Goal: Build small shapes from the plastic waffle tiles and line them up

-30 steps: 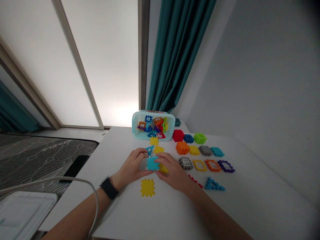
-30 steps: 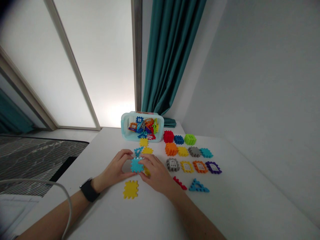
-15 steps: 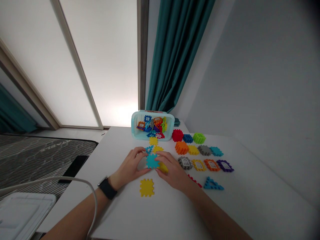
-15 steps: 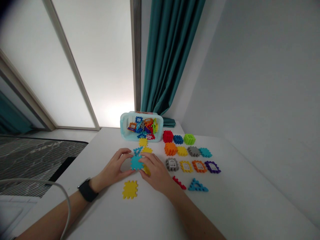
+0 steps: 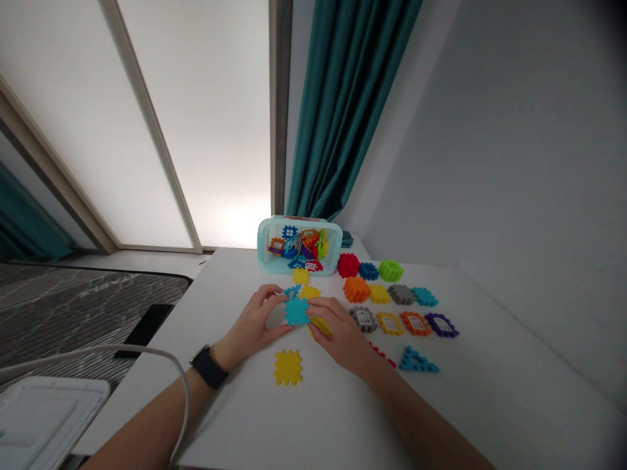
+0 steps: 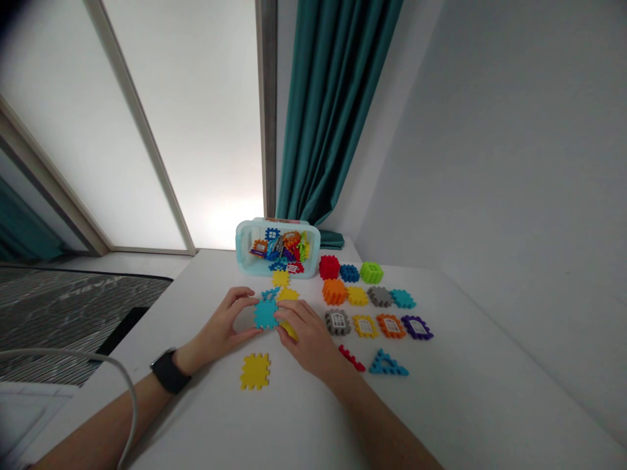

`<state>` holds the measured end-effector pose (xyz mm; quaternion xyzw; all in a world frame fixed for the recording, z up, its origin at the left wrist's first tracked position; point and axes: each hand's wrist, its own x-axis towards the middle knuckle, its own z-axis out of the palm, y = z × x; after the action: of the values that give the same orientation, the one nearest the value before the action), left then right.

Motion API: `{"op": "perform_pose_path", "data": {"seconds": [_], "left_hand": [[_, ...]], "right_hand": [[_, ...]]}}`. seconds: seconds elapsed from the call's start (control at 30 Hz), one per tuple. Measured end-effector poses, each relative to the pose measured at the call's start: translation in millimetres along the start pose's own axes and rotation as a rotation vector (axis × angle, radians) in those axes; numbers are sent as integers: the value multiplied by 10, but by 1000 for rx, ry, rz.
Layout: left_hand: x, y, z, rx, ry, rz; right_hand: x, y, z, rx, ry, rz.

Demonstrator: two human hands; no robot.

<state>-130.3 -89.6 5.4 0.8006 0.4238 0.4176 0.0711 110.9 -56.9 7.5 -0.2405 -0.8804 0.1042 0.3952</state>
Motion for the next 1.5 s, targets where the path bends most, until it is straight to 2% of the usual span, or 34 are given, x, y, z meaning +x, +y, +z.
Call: {"op": "perform_pose_path", "data": {"seconds": [0.9,1.17,1.37,1.5], "left_hand": [[11,22,-7,-31,-16,-9],[12,11,-12,-44,-12,-5],[6,0,-8,-46,-54,17],[12,17,-15,-28,-69,-9]], "right_hand": [[19,-26,-3,22,11,35],[17,-33,-22,21,-47,51],[24,-12,-25,24,-108,34],[18,-2,-12,24,-90,43]]}}
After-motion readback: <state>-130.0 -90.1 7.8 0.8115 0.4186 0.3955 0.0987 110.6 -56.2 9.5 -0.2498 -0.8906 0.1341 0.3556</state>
